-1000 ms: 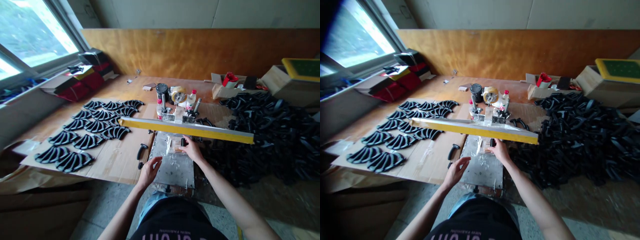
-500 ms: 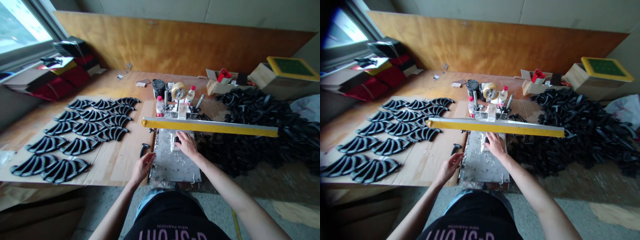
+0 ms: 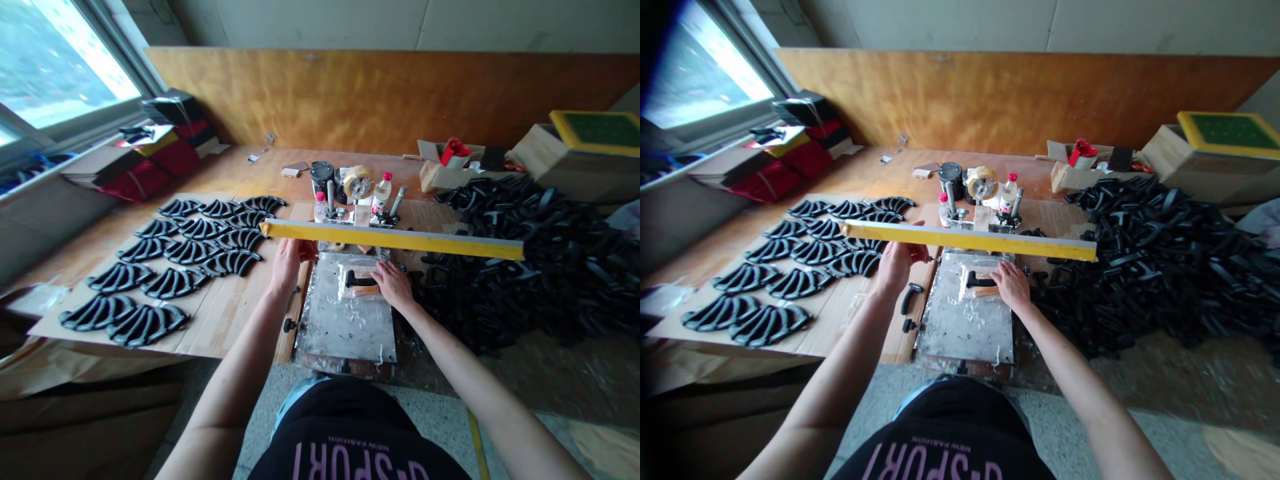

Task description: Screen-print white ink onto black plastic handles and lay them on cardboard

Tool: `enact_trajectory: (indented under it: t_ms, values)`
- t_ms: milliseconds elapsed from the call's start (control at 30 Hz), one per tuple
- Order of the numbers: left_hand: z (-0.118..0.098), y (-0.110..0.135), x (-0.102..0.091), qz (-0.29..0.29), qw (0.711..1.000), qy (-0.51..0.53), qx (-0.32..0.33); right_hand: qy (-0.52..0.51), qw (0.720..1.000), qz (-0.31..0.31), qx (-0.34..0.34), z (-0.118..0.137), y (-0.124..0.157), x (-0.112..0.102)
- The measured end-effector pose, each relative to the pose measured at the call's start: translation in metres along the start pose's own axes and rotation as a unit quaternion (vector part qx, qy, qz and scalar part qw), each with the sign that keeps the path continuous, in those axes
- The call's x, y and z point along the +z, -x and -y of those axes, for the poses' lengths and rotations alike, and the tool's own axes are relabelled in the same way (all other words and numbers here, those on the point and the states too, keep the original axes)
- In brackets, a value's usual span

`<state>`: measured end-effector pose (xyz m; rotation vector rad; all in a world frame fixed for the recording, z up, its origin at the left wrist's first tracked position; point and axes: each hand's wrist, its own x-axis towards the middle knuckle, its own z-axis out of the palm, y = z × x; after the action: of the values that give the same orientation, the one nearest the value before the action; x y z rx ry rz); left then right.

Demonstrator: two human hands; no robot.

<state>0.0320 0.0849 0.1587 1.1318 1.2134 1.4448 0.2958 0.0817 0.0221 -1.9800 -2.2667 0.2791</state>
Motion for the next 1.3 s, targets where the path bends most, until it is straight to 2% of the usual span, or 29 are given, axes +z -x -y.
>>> enact_trajectory:
  t_ms: [100,167,233,333,433,500,567,633,700,800,867,933,1000,1100,1167,1233,1300]
  values:
    - [-0.004,0.007,-0.002,0.003,1.0,-0.015,-0.009,-0.083,0.994,-0.061,0.049,-0.04,0.005,-0.022]
    - [0.0,0.019,-0.013,0.013,0.999,-0.041,-0.022,-0.124,0.984,-0.1,0.084,-0.062,0.006,-0.039]
    - [0.013,0.034,-0.027,0.041,0.993,-0.089,-0.062,-0.15,0.975,-0.131,0.103,-0.071,0.004,-0.056]
    - [0.051,0.056,-0.046,0.093,0.975,-0.134,-0.151,-0.191,0.96,-0.198,0.055,-0.051,-0.011,-0.076]
    - [0.1,0.069,-0.053,0.1,0.966,-0.119,-0.205,-0.152,0.955,-0.244,-0.073,-0.006,-0.034,-0.082]
    - [0.125,0.073,-0.053,0.085,0.966,-0.124,-0.208,-0.097,0.962,-0.218,-0.133,0.023,-0.05,-0.079]
    - [0.139,0.074,-0.052,0.079,0.967,-0.138,-0.199,-0.053,0.976,-0.147,-0.15,0.042,-0.061,-0.073]
    - [0.144,0.074,-0.053,0.082,0.967,-0.146,-0.193,-0.015,0.987,-0.069,-0.143,0.048,-0.067,-0.066]
    - [0.144,0.073,-0.053,0.087,0.967,-0.141,-0.196,0.017,0.992,-0.028,-0.121,0.046,-0.068,-0.059]
    - [0.143,0.074,-0.054,0.084,0.966,-0.132,-0.204,0.047,0.994,-0.041,-0.089,0.04,-0.061,-0.05]
    - [0.143,0.075,-0.053,0.079,0.966,-0.129,-0.211,0.054,0.992,-0.054,-0.097,0.04,-0.051,-0.044]
    - [0.143,0.076,-0.052,0.075,0.966,-0.126,-0.214,0.051,0.987,-0.048,-0.148,0.044,-0.036,-0.039]
    - [0.143,0.077,-0.052,0.074,0.966,-0.128,-0.211,0.044,0.971,-0.026,-0.234,0.047,-0.019,-0.04]
    - [0.144,0.077,-0.052,0.076,0.966,-0.133,-0.206,0.032,0.935,0.006,-0.353,0.045,0.0,-0.05]
    - [0.144,0.077,-0.052,0.072,0.967,-0.132,-0.205,0.016,0.921,0.025,-0.388,0.042,0.004,-0.058]
    - [0.143,0.077,-0.052,0.064,0.969,-0.128,-0.202,0.001,0.926,0.022,-0.377,0.041,0.0,-0.062]
    - [0.141,0.077,-0.052,0.057,0.97,-0.124,-0.2,0.0,0.943,-0.015,-0.332,0.044,-0.004,-0.058]
